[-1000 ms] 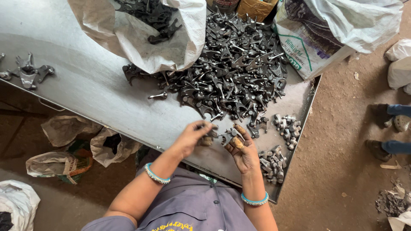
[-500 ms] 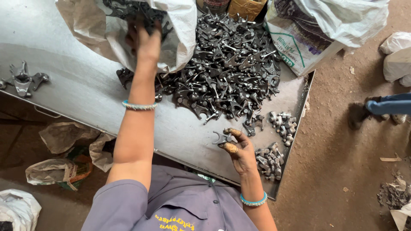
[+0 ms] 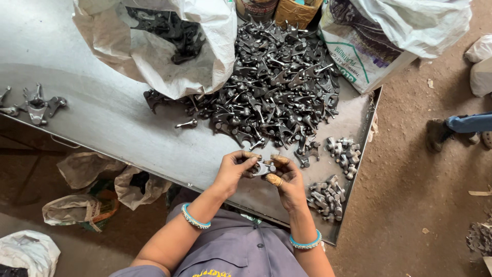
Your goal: The person stands at a metal table covered with a large pile of small dark metal castings and picks up individual pieces by hand. They turn each piece over in their hands and place it into a separate group on the table, working through the pile one piece at a time.
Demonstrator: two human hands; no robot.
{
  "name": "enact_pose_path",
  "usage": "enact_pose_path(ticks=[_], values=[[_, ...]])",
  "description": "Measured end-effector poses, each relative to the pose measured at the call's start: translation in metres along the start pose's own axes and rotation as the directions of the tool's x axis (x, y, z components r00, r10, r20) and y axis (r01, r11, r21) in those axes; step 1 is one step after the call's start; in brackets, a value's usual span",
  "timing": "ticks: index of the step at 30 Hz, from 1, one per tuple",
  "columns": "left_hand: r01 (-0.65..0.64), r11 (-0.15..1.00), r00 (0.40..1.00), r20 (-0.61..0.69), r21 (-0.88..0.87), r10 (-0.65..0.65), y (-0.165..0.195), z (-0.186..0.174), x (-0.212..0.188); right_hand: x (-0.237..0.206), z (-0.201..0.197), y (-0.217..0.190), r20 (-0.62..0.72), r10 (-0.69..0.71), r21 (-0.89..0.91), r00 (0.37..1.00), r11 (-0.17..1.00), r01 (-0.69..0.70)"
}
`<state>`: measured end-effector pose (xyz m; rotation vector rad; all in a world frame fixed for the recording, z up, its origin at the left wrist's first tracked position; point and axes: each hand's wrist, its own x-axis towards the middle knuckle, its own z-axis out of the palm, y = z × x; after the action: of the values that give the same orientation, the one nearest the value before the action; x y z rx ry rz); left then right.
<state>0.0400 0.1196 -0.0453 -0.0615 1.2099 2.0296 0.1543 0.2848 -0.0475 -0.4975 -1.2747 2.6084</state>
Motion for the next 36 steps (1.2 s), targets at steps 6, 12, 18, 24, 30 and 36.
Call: enact_pose_path(ticks=[6,12,18,24,30,36], values=[[0.342,0.924,0.94,0.068,-0.171,-0.335,-0.008,-0.018,0.0,-0.001,0.001,-0.003,0.036,-0.027,-0.224,0.999,0.974,0.034],[0.351,0.922,0.935,0.109,-0.161,-0.337,-0.013,-0.01,-0.001,0.003,-0.004,0.008,-0.127,0.091,-0.076,0.988,0.992,-0.101],[0.328,0.935,0.944,0.058,-0.132,-0.323,-0.015,-0.01,0.002,-0.002,-0.009,0.007,-0.107,0.096,-0.1,0.99,0.989,-0.106],[0.081,0.99,0.996,0.029,0.113,-0.085,-0.017,-0.009,0.001,-0.001,-0.001,0.01,-0.081,0.056,-0.174,0.995,0.982,-0.069],[-0.123,0.863,0.988,-0.025,0.489,0.155,0.043,-0.048,-0.012,0.019,0.037,-0.009,0.183,-0.388,-0.849,0.903,0.401,0.344],[0.077,0.729,0.778,-0.498,0.681,0.383,0.159,-0.124,-0.043,0.052,0.066,-0.007,0.309,-0.424,-0.929,0.851,0.057,0.366]])
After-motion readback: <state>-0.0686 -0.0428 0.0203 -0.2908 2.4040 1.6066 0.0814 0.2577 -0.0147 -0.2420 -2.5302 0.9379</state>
